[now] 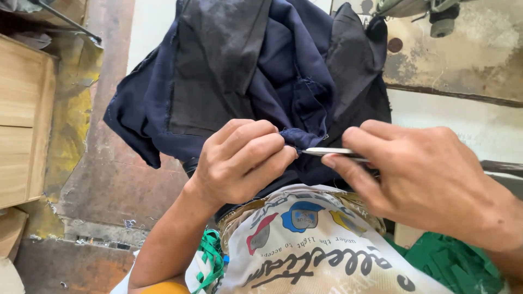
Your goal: Using small scissors to unpick the seams of a pair of blue trousers at a sewing workstation.
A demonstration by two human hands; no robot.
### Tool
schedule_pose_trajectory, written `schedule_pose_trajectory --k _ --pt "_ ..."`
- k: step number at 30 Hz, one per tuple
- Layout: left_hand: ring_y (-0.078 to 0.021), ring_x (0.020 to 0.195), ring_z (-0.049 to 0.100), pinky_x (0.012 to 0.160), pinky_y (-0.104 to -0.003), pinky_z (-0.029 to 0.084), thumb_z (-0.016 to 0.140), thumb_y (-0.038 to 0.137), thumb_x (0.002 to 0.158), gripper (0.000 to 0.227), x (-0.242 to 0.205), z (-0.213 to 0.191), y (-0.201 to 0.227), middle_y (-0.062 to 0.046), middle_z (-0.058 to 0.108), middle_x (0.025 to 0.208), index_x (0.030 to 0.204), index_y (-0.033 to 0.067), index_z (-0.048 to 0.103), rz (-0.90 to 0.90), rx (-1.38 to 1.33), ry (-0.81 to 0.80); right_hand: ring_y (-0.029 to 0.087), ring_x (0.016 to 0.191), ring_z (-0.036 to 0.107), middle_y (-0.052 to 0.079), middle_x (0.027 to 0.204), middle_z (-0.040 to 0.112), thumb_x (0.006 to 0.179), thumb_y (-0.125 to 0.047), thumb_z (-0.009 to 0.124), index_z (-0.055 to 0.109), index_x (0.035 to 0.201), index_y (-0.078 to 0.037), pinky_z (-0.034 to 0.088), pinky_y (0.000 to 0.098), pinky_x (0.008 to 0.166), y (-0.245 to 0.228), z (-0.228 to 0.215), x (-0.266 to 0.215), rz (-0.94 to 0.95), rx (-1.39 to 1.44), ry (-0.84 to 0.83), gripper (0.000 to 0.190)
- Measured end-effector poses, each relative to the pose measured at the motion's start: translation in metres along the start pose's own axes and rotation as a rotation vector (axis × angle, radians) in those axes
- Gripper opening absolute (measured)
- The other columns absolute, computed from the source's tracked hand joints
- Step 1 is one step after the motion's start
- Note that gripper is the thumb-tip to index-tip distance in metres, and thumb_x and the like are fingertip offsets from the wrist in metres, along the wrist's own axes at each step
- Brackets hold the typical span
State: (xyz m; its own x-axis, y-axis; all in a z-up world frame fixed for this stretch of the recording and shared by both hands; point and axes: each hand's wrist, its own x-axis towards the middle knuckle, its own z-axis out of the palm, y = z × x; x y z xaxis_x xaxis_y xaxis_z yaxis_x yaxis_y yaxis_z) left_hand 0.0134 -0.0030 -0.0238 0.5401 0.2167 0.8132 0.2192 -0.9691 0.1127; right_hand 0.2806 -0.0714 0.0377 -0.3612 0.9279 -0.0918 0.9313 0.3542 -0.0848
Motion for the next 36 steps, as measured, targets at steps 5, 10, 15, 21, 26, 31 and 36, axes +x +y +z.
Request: schedule_pose_trajectory --k 5,10,15,21,26,31,36 --pt "-0.0288 0.09 0.073 0.075 -0.038 0.062 0.075 0.001 0.105 0.006 0.003 0.007 0.002 -0.009 0.069 0.099 0.099 0.001 0.075 0.054 0.044 0.042 0.033 0.048 0.064 -0.006 0.069 0.057 0.115 -0.068 0.045 0.055 0.095 -0.026 0.049 0.0464 0.035 -0.002 -0.01 -0.002 -0.034 -0.298 -0.089 0.047" --pt "-0.0258 0.089 0.071 0.073 -0.036 0.061 0.08 0.001 0.103 0.005 -0.002 0.01 0.0 -0.007 0.069 0.1 0.099 0.0029 0.077 0.085 0.094 0.072 0.036 0.057 0.071 -0.007 0.079 0.063 0.111 -0.073 0.043 0.052 0.103 -0.03 0.057 0.0531 0.042 0.002 -0.021 0.01 0.06 -0.249 -0.264 0.044" --pt "-0.0241 0.092 0.064 0.075 -0.037 0.061 0.08 0.01 0.106 0.008 -0.003 0.01 0.001 -0.005 0.071 0.101 0.101 0.0054 0.075 0.083 0.119 0.055 0.022 0.054 0.067 -0.001 0.068 0.077 0.088 -0.062 0.081 0.08 0.111 -0.025 0.05 0.0385 0.059 0.005 -0.025 0.048 0.178 0.456 -0.184 0.043" --pt "-0.0191 0.097 0.064 0.076 -0.033 0.058 0.074 0.017 0.11 0.015 -0.006 0.007 0.001 -0.002 0.07 0.1 0.097 0.0079 0.075 0.099 0.264 0.051 0.01 0.06 0.049 -0.001 0.061 0.057 0.1 -0.02 0.084 0.084 0.082 -0.007 0.042 0.0289 0.056 -0.012 0.002 0.064 0.219 1.117 -0.236 0.023" --pt "-0.0204 0.106 0.058 0.082 -0.034 0.051 0.079 0.016 0.106 0.004 -0.02 0.012 0.011 0.003 0.066 0.105 0.103 0.0175 0.079 -0.023 0.44 0.176 0.006 0.051 0.04 -0.002 0.064 0.055 0.101 -0.021 0.078 0.074 0.089 -0.006 0.029 0.0239 0.043 -0.017 0.024 0.063 0.108 1.408 -0.016 0.02" --pt "-0.0243 0.091 0.066 0.081 -0.036 0.06 0.089 0.021 0.103 0.033 -0.023 0.025 0.057 -0.006 0.067 0.111 0.121 0.0087 0.064 -0.557 0.177 0.188 0.003 0.047 0.038 -0.007 0.056 0.049 0.104 -0.015 0.078 0.071 0.09 -0.01 0.026 0.0219 0.042 -0.038 0.046 0.055 0.133 1.322 0.276 0.017" --pt "-0.0094 0.063 0.052 0.058 -0.027 0.047 0.077 0.027 0.102 0.025 -0.002 0.029 0.055 0.001 0.06 0.076 0.094 0.0089 0.061 -1.091 -0.248 0.212 0.005 0.08 0.066 0.001 0.089 0.075 0.103 -0.005 0.079 0.075 0.098 -0.003 0.055 0.0178 0.07 -0.054 0.073 0.046 0.244 1.39 0.407 0.007"
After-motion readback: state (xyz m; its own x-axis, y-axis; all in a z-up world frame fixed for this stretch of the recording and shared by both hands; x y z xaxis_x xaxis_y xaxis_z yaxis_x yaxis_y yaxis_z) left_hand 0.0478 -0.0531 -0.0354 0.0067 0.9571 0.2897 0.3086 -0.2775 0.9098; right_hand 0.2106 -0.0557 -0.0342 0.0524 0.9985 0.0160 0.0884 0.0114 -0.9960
